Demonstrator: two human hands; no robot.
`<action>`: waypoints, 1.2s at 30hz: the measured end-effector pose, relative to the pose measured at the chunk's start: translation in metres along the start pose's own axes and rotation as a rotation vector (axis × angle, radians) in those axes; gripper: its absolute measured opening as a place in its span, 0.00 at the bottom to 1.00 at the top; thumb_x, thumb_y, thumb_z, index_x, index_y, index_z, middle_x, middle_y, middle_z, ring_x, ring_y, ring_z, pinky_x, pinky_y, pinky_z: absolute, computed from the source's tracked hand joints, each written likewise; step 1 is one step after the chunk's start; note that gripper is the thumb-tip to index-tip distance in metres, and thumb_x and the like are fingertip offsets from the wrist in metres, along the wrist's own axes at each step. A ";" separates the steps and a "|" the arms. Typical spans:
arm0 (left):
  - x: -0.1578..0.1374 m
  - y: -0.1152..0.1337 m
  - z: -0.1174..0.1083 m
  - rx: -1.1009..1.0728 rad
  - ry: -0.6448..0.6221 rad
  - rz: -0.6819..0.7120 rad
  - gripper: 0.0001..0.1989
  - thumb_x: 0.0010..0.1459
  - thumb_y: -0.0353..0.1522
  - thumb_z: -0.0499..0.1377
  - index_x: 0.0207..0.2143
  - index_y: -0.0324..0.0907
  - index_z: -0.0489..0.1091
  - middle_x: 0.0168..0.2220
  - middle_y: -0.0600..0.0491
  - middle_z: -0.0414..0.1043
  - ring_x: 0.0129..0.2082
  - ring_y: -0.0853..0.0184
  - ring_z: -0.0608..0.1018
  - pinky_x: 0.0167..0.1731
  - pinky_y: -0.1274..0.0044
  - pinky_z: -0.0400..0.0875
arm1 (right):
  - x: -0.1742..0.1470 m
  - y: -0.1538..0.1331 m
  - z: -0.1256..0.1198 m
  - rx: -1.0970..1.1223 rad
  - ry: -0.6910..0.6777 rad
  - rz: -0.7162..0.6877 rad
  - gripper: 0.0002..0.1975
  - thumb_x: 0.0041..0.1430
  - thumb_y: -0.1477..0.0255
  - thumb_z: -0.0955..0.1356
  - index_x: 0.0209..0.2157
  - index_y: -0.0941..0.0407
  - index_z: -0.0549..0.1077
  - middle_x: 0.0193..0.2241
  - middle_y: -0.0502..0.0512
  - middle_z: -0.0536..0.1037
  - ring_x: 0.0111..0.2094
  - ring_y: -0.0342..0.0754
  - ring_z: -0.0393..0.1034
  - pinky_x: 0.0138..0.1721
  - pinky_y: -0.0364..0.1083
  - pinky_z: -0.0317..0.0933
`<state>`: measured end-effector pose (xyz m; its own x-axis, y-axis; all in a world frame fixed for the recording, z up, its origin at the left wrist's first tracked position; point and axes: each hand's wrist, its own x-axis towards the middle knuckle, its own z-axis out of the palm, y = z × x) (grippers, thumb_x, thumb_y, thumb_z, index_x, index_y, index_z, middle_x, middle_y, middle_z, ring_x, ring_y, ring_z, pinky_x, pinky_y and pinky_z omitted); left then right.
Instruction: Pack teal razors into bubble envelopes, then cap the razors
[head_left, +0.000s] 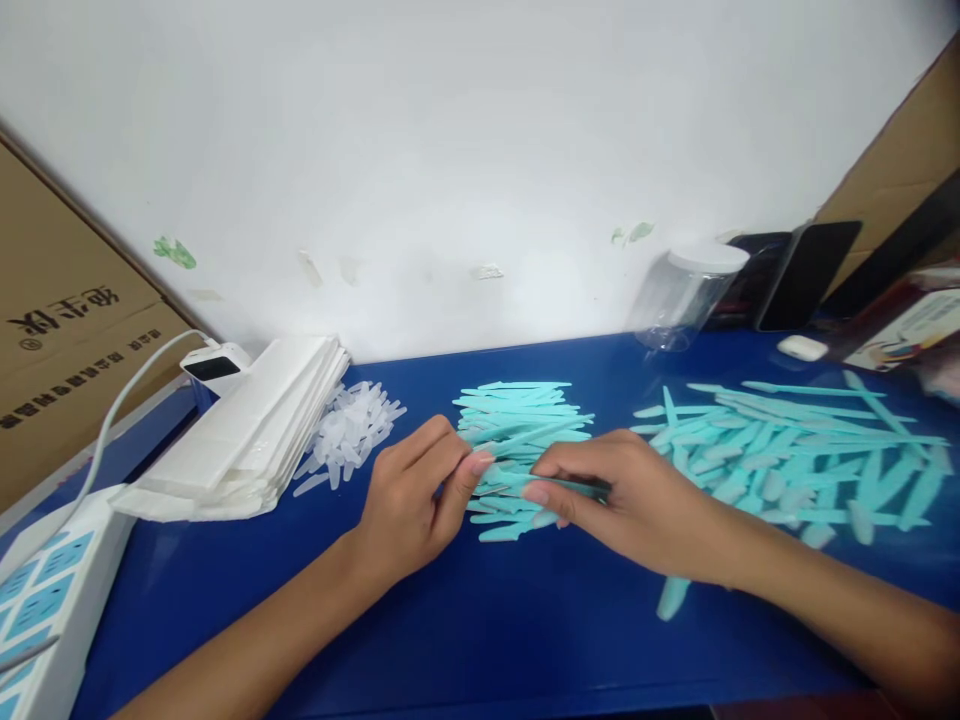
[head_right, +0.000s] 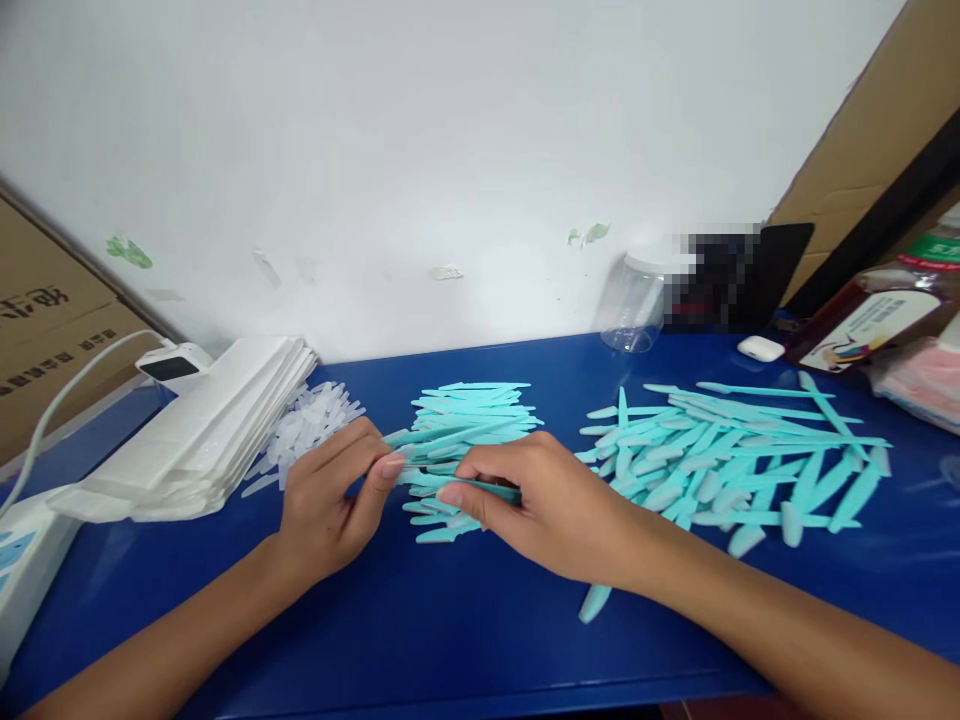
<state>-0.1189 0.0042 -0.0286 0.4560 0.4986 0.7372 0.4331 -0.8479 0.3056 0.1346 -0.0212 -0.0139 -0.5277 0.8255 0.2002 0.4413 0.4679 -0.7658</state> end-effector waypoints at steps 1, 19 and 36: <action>0.000 -0.003 -0.001 0.023 0.012 0.009 0.14 0.74 0.26 0.56 0.31 0.43 0.64 0.27 0.56 0.59 0.26 0.68 0.62 0.26 0.72 0.57 | 0.000 0.002 -0.002 -0.028 0.013 -0.014 0.16 0.73 0.59 0.71 0.33 0.53 0.78 0.23 0.48 0.77 0.24 0.43 0.69 0.27 0.44 0.59; -0.003 -0.019 -0.008 0.094 0.023 0.140 0.09 0.73 0.27 0.58 0.36 0.42 0.68 0.29 0.55 0.62 0.28 0.69 0.65 0.27 0.74 0.59 | -0.002 0.015 -0.016 -0.225 0.223 -0.309 0.06 0.72 0.69 0.73 0.45 0.54 0.84 0.51 0.59 0.82 0.29 0.40 0.72 0.27 0.43 0.66; 0.007 -0.025 -0.018 0.292 0.084 0.395 0.15 0.78 0.33 0.53 0.34 0.42 0.68 0.26 0.54 0.63 0.25 0.68 0.66 0.22 0.74 0.57 | 0.001 0.008 -0.014 -0.012 0.249 -0.263 0.06 0.70 0.73 0.74 0.42 0.51 0.87 0.41 0.53 0.86 0.33 0.43 0.78 0.28 0.42 0.67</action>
<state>-0.1404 0.0252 -0.0206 0.5701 0.1227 0.8123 0.4450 -0.8773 -0.1799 0.1481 -0.0119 -0.0112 -0.4323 0.7272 0.5331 0.3231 0.6769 -0.6614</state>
